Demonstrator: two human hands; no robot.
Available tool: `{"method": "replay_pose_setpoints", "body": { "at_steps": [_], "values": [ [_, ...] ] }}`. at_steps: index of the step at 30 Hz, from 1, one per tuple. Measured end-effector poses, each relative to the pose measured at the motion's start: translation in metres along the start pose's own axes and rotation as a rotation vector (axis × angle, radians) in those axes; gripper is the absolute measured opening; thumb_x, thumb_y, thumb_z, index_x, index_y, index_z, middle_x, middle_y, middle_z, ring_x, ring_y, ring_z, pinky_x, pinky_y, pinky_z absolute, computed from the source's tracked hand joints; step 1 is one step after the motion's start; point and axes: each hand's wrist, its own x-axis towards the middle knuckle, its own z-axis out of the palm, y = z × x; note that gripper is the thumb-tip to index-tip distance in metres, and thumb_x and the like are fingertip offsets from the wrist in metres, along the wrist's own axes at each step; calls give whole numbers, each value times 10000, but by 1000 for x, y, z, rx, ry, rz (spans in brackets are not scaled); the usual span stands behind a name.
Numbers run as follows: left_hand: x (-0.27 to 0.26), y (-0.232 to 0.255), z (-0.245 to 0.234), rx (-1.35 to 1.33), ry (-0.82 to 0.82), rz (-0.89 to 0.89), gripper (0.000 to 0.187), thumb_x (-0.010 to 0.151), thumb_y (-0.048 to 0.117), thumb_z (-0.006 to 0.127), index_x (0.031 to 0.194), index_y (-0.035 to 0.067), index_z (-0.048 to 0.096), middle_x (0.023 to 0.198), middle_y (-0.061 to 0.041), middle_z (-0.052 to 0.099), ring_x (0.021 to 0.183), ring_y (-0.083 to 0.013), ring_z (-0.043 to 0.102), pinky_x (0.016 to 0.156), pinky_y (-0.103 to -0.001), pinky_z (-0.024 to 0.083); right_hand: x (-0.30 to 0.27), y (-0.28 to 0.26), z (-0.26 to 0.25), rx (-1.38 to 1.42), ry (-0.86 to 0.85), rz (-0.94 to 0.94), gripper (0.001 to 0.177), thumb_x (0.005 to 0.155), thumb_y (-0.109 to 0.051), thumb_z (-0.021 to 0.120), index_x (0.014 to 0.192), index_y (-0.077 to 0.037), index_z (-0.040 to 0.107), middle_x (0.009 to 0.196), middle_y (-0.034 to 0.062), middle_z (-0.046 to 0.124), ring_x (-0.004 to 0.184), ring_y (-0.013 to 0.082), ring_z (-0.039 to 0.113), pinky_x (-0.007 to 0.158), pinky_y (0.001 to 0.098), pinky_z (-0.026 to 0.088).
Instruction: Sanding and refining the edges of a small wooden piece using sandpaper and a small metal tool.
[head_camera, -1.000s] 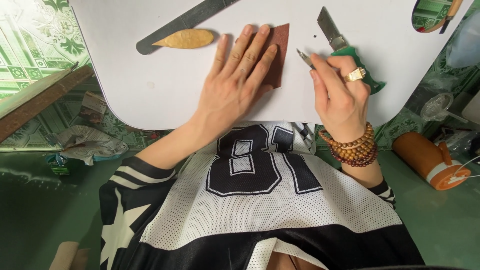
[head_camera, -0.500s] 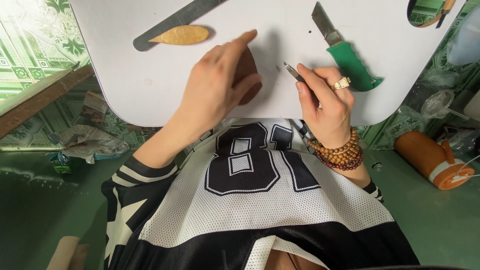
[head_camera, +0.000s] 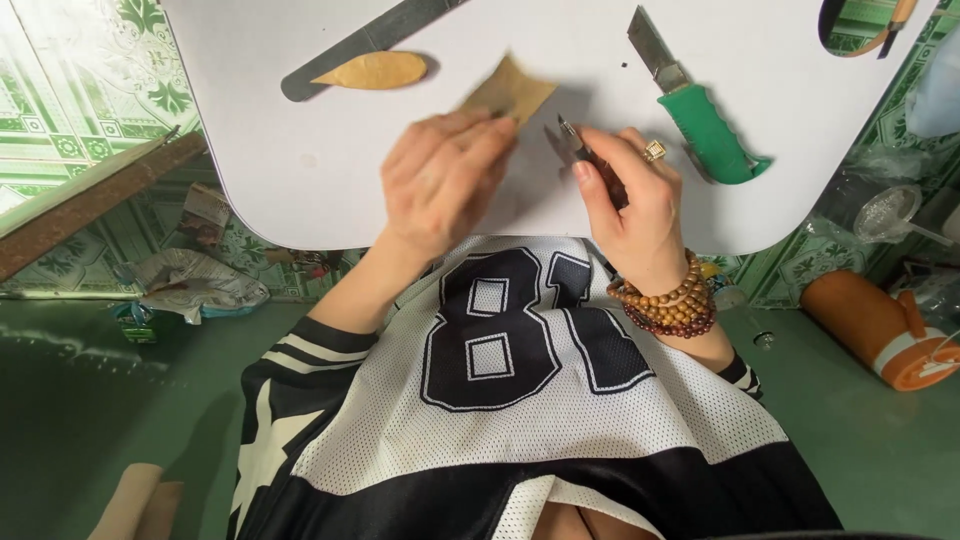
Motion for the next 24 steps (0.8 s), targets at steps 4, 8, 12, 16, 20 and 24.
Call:
{"method": "replay_pose_setpoints", "body": {
  "at_steps": [4, 8, 12, 16, 20, 24],
  "values": [
    [-7, 12, 10, 63, -104, 5, 253, 922, 59, 681, 1161, 90, 760, 857, 11, 705, 744, -162, 717, 693, -287, 610, 3, -7, -7, -65, 1, -24, 237, 1075, -3, 590, 1282, 75, 677, 902, 214, 629, 766, 437, 671, 612, 436, 484],
    [-6, 22, 14, 10, -243, -84, 217, 937, 48, 701, 1145, 53, 760, 1055, -109, 737, 875, -259, 699, 807, -347, 594, -8, -1, -8, -157, 20, 25, 208, 1074, -3, 601, 1257, 59, 679, 903, 195, 632, 730, 411, 657, 586, 436, 486],
    [6, 24, -7, -372, -384, -446, 242, 1102, 44, 544, 1340, 10, 571, 1231, -155, 734, 938, -295, 680, 918, -387, 554, -20, -4, -6, -209, 35, 64, 177, 1097, -46, 558, 1230, 50, 624, 1057, 174, 647, 702, 274, 572, 747, 414, 490],
    [14, 27, -11, -449, -460, -729, 331, 1139, 295, 434, 1390, 137, 582, 1040, -34, 703, 822, -150, 614, 826, -285, 509, -11, -9, 0, -232, 89, -75, 232, 1106, -12, 561, 1297, 104, 622, 1198, 230, 716, 973, 375, 681, 792, 454, 589],
    [28, 32, -16, -652, -451, -840, 307, 1112, 232, 492, 1335, 73, 629, 788, 20, 598, 641, -86, 428, 611, -211, 395, -2, -20, 4, -291, 126, -136, 251, 1135, -28, 566, 1360, 49, 645, 1047, 179, 649, 865, 305, 650, 799, 420, 540],
    [43, 34, -20, -809, -394, -929, 254, 1075, 223, 546, 1236, 40, 621, 917, -13, 679, 663, -68, 489, 608, -194, 400, 2, -20, 2, -358, 204, -208, 252, 1127, -5, 634, 1376, 12, 666, 1056, 163, 625, 764, 247, 578, 692, 377, 515]
  ]
}}
